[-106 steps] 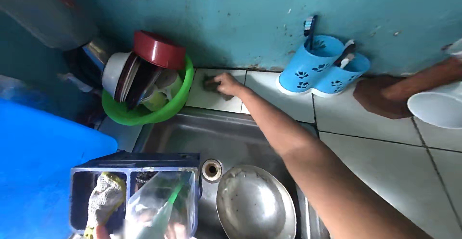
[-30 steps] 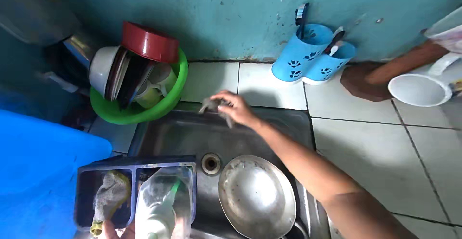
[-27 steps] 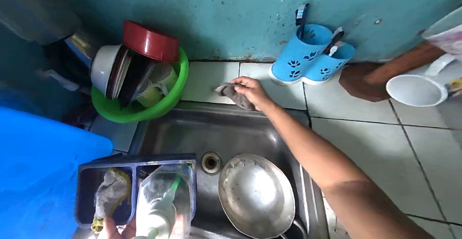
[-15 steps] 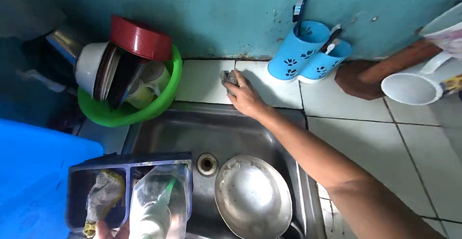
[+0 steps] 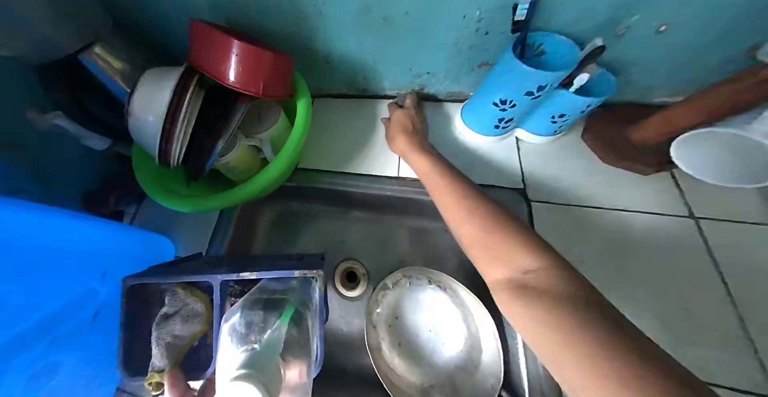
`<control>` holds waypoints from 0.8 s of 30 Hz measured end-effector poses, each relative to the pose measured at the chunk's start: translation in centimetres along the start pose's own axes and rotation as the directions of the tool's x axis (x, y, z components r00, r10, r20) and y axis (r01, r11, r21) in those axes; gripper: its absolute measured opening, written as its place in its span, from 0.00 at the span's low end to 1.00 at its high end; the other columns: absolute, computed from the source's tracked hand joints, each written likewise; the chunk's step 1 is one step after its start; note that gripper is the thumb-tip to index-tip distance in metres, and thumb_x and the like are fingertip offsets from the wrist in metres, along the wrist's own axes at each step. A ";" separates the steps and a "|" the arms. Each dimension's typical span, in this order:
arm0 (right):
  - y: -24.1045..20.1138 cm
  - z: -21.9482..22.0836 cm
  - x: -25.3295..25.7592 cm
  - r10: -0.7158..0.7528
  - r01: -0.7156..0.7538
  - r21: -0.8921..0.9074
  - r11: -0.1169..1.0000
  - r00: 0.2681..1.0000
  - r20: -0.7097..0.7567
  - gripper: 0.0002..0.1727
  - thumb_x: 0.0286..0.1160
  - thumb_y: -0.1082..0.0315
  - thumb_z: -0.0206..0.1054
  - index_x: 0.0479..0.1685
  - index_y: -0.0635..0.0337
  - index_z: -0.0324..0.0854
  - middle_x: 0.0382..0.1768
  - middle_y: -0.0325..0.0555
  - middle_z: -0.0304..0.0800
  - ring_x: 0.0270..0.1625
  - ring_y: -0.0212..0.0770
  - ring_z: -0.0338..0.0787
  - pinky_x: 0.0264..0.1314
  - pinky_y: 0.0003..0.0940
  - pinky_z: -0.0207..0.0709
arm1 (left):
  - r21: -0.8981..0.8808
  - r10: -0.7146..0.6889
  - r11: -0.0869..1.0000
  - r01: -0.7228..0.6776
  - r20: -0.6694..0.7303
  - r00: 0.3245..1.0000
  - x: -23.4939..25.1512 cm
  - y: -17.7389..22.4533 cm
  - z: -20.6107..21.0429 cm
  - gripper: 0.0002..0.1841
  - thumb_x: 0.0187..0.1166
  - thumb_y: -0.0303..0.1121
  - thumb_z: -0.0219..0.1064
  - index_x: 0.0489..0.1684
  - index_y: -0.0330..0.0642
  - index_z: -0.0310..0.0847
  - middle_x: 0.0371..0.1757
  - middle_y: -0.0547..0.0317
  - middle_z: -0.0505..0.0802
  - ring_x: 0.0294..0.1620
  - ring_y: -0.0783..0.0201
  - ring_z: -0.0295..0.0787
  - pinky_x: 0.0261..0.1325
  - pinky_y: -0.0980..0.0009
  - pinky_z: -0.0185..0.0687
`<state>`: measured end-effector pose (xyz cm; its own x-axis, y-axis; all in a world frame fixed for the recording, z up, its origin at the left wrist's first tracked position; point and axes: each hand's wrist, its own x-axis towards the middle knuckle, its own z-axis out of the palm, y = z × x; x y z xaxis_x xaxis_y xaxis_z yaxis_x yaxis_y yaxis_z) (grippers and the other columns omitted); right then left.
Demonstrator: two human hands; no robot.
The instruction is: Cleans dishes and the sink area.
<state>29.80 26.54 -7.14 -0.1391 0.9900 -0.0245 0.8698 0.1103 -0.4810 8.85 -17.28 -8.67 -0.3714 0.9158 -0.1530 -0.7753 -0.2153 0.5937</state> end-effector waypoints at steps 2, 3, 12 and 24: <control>-2.4 1.1 0.2 -0.026 0.027 -0.039 0.999 0.999 0.023 0.24 0.82 0.74 0.62 0.78 0.69 0.74 0.86 0.72 0.59 0.80 0.71 0.73 0.76 0.58 0.76 | -0.019 0.025 0.999 -0.025 -0.018 1.000 0.1 -0.1 -0.5 0.33 0.72 0.68 0.64 0.57 0.49 0.92 0.57 0.49 0.95 0.57 0.49 0.95 0.44 0.44 0.93; -3.5 1.6 0.3 -0.073 0.074 -0.037 0.997 0.997 0.031 0.25 0.79 0.78 0.62 0.77 0.70 0.74 0.85 0.71 0.60 0.80 0.71 0.73 0.75 0.58 0.76 | -0.011 0.038 0.999 -0.039 -0.037 0.999 0.2 -0.2 -0.8 0.34 0.71 0.69 0.65 0.60 0.50 0.90 0.58 0.49 0.95 0.58 0.49 0.94 0.43 0.43 0.93; -8.4 4.5 5.9 -0.542 0.510 0.208 0.834 0.829 0.139 0.22 0.84 0.69 0.63 0.75 0.64 0.79 0.79 0.64 0.76 0.84 0.62 0.72 0.87 0.56 0.63 | -0.050 -0.067 0.996 0.075 0.140 0.988 0.6 -0.2 -1.1 0.35 0.75 0.67 0.64 0.67 0.46 0.87 0.65 0.45 0.91 0.65 0.47 0.90 0.56 0.42 0.90; -2.5 5.5 -7.9 -0.886 0.862 0.233 0.449 0.464 -0.011 0.20 0.69 0.86 0.65 0.58 0.64 0.91 0.71 0.59 0.86 0.77 0.58 0.82 0.82 0.53 0.73 | -0.021 -0.073 0.997 0.078 0.174 0.982 1.1 0.2 5.1 0.30 0.74 0.65 0.63 0.45 0.47 0.97 0.33 0.58 0.97 0.37 0.60 0.98 0.46 0.53 0.95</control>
<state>26.12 17.91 -10.61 -0.8298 0.3629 0.4238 0.1605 0.8827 -0.4416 10.90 -14.63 -4.71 -0.2193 0.9741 -0.0558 -0.8124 -0.1507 0.5633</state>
